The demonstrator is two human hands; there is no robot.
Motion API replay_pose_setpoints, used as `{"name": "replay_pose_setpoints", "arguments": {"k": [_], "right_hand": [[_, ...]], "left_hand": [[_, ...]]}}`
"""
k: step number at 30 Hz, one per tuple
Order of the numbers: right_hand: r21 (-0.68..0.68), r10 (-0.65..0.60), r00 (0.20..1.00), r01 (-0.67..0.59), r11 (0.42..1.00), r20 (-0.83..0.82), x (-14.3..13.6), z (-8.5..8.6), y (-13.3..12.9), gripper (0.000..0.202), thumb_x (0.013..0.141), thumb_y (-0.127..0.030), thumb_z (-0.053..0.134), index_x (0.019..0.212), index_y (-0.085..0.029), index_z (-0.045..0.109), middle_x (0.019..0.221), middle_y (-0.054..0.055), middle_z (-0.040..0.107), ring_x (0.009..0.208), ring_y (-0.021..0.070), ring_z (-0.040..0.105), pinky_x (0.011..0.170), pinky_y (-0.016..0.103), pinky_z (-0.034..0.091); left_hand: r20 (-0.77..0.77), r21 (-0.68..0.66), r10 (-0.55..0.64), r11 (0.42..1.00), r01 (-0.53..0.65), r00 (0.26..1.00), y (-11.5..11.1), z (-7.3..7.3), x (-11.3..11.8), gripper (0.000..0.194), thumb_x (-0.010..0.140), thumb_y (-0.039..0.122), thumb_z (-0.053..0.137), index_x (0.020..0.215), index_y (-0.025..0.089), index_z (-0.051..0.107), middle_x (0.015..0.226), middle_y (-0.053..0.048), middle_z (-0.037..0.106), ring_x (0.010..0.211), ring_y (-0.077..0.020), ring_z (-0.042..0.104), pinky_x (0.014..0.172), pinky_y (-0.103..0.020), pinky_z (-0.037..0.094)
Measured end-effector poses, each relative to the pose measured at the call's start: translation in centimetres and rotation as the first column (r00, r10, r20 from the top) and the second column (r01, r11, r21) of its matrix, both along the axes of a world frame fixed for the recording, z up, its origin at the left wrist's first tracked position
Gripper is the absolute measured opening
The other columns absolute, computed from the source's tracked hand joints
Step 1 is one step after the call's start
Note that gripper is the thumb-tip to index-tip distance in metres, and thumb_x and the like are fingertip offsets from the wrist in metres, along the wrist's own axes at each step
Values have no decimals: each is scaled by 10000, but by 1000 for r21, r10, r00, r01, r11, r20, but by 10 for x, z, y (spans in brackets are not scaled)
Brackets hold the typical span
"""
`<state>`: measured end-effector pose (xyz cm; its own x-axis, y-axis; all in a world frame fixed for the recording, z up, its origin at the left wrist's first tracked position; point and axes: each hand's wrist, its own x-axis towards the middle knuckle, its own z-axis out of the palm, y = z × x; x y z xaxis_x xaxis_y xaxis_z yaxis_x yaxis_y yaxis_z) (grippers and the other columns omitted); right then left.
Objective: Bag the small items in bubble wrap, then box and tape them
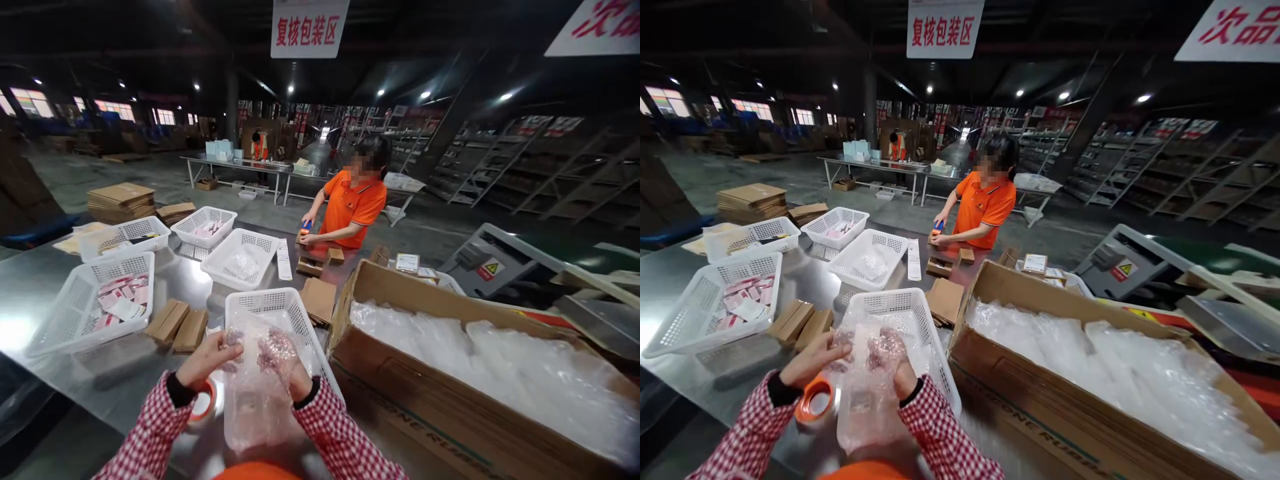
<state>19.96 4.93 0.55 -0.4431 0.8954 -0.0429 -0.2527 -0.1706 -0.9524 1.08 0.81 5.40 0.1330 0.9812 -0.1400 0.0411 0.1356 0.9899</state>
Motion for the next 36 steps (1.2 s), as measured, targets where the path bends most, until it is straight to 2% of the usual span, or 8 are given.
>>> {"name": "replay_pose_setpoints", "arguments": {"k": [7,14,23,26,30,32,34,36], "right_hand": [[200,-7,950,-59,978,313,-7,2,-9,128,838,-242,549,846,-155,643,722,21,684,611,136,637,567,276,557],[-148,81,996,-87,985,-48,-13,17,-23,475,502,-505,807,788,-204,577,763,18,622,630,152,589,608,309,516],[69,171,927,-205,976,335,-16,27,-19,425,476,-435,836,655,-170,557,653,-24,551,628,126,502,595,281,464],[43,338,853,-386,922,397,-5,38,-4,424,462,-406,848,693,-157,595,656,-24,564,615,116,513,587,269,467],[-95,689,703,-685,723,177,30,77,19,432,655,-428,753,968,-146,659,939,76,665,848,174,626,778,329,501],[-11,541,838,-542,840,74,49,95,29,394,717,-420,712,1013,-165,660,1052,89,655,991,189,607,901,352,462],[94,193,981,-190,977,-25,59,103,34,384,739,-437,687,1045,-207,650,1130,69,632,1113,186,551,987,347,408],[113,-45,998,49,992,-36,58,96,32,420,713,-470,697,1060,-241,636,1146,47,624,1151,187,524,999,345,398]], "left_hand": [[166,48,205,975,-215,965,-33,-10,34,793,646,358,764,1304,238,337,1243,-136,537,966,-226,631,695,-317,545],[504,-227,97,974,24,858,-35,-16,13,349,772,423,661,955,126,678,854,-120,722,762,-224,681,674,-312,522],[716,-317,155,941,120,680,-34,-30,10,253,772,207,677,991,80,671,810,-106,738,800,-230,699,788,-318,526],[727,-387,234,916,104,646,-34,-34,11,220,781,137,636,994,85,659,761,-84,737,742,-222,705,749,-315,550],[695,-540,492,839,-72,525,-35,-36,9,214,817,99,543,1016,93,622,750,-65,734,723,-200,711,740,-325,573],[679,-547,587,805,-229,440,-34,-34,7,214,830,45,497,1001,95,614,784,-68,739,715,-173,711,727,-294,578],[699,-520,609,793,-318,374,-31,-31,9,209,849,23,468,972,96,620,822,-78,742,738,-156,709,742,-273,577],[734,-495,603,790,-362,311,-26,-26,14,201,870,35,458,939,104,633,845,-80,742,781,-151,707,782,-272,570]]}}
